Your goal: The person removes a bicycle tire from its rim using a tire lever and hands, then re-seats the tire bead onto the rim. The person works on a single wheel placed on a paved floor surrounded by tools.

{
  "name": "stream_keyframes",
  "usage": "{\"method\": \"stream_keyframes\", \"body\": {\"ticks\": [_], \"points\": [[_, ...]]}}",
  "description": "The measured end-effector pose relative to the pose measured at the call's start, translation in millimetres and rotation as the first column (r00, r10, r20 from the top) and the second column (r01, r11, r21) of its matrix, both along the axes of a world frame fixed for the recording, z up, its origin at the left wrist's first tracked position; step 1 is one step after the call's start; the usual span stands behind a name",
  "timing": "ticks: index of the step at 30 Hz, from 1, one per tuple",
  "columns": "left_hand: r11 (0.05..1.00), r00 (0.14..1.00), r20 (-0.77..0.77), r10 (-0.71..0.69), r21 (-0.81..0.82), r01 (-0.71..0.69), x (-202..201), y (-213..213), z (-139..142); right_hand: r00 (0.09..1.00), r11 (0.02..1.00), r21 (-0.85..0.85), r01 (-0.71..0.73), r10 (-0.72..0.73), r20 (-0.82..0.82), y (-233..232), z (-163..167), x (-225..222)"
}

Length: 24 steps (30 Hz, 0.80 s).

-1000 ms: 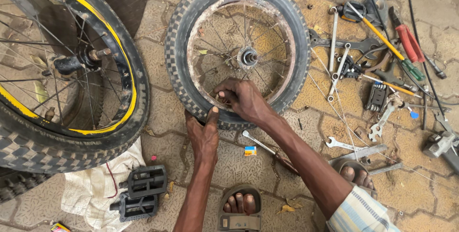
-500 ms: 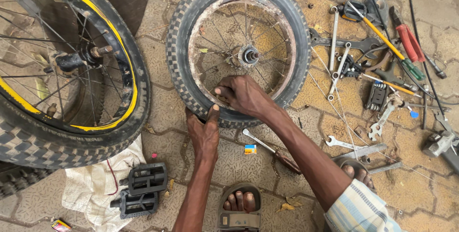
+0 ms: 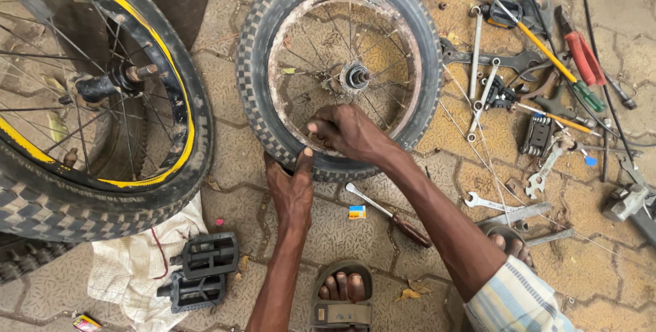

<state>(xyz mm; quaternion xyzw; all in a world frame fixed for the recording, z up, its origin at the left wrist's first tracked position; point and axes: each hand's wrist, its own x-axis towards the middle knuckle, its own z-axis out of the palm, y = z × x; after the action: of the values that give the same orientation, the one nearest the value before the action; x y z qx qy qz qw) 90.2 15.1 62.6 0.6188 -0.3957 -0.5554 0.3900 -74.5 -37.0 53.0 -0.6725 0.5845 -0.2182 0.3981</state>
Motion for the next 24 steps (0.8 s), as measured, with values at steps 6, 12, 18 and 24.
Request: {"method": "stream_keyframes", "body": {"ticks": [6, 12, 18, 24], "points": [[0.999, 1.000, 0.018, 0.011, 0.039, -0.011, 2.0, -0.5, -1.1, 0.999, 0.998, 0.058, -0.001, -0.002, 0.052, -1.5, -4.0, -1.9], [1.000, 0.999, 0.028, 0.015, 0.018, -0.016, 0.9, -0.2, -3.5, 0.997, 0.992, 0.121, -0.046, 0.039, 0.061, -5.7, 12.5, -4.3], [0.999, 0.998, 0.068, -0.001, 0.045, -0.002, 0.8, -0.5, -3.0, 0.990, 0.995, 0.102, -0.006, 0.020, -0.138, -2.0, 18.7, 3.8], [1.000, 0.999, 0.043, 0.014, 0.017, -0.015, -0.9, -2.6, -5.2, 0.980, 0.983, -0.090, 0.161, -0.148, 0.136, 6.9, 0.2, 14.2]]}}
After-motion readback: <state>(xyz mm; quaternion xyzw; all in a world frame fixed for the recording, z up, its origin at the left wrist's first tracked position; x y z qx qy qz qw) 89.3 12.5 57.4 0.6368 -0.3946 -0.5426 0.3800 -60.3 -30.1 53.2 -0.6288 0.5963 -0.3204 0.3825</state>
